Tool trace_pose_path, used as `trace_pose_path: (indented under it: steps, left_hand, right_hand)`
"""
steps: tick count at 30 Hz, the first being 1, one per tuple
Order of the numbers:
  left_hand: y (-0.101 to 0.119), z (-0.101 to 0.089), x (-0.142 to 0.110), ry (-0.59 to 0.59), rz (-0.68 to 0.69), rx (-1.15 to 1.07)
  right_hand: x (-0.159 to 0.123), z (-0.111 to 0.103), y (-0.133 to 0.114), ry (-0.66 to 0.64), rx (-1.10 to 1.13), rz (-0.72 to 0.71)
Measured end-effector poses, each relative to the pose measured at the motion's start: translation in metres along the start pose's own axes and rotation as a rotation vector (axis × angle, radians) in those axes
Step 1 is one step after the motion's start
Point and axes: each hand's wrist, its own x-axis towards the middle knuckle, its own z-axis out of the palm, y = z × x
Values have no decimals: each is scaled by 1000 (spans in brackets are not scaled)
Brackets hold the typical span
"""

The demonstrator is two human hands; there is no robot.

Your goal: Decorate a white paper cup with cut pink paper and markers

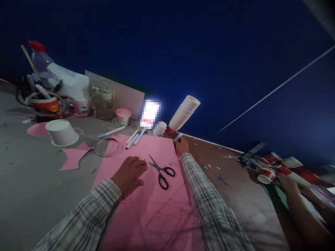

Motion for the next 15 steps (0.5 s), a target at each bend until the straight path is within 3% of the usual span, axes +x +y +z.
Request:
trace_pose_path:
  steps: [4, 8, 12, 15]
  left_hand:
    - [1, -1, 0, -11, -1, 0]
    - [2, -1, -1, -15, -15, -5]
    - [5, -4, -1, 7, 11, -4]
    - [8, -6, -2, 28, -22, 9]
  right_hand:
    - [1, -4, -3, -17, -14, -9]
    - [-13, -31, -15, -14, 32, -35]
    - [-76, -61, -33, -55, 132, -160]
    - [-137, -69, -44, -302, 261, -400]
